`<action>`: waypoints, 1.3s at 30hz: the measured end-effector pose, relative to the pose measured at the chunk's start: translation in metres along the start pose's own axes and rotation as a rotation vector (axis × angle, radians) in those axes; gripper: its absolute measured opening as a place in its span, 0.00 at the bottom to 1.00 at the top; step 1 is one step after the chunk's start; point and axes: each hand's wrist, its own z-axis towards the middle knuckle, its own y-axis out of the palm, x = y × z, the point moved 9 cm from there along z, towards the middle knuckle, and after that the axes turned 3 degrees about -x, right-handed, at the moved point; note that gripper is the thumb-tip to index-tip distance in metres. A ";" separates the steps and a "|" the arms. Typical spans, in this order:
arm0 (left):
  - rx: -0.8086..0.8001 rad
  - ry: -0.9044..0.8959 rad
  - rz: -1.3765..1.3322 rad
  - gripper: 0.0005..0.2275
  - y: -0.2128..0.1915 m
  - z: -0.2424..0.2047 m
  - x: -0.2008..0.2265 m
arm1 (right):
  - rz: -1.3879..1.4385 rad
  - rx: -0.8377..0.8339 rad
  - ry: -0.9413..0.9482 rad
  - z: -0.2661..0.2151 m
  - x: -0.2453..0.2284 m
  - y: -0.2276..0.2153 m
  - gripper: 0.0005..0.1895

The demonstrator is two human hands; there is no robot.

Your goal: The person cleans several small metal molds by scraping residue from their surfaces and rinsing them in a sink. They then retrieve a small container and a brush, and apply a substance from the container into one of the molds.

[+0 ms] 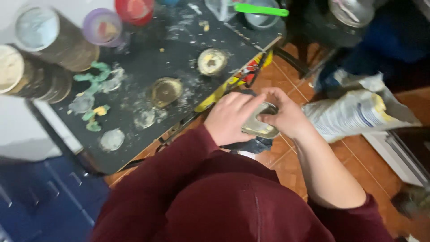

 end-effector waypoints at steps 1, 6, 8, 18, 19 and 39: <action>-0.008 -0.007 0.043 0.45 0.001 -0.003 -0.002 | -0.080 0.011 0.019 0.003 0.001 0.004 0.39; -0.052 -0.110 0.112 0.43 -0.012 -0.008 -0.042 | -0.045 -0.010 -0.008 0.013 0.022 0.006 0.49; -0.066 -0.245 0.120 0.42 -0.026 -0.010 -0.080 | 0.129 0.061 -0.091 0.013 0.032 -0.007 0.52; 0.221 -0.563 0.346 0.43 -0.079 -0.034 -0.321 | -0.082 0.289 0.085 0.010 0.119 -0.030 0.40; 0.191 -0.622 0.357 0.44 -0.076 -0.035 -0.332 | 0.004 0.262 0.123 0.013 0.131 -0.025 0.40; 0.328 -0.713 0.327 0.35 -0.108 -0.181 -0.172 | -1.000 -0.079 0.341 0.123 0.348 -0.069 0.50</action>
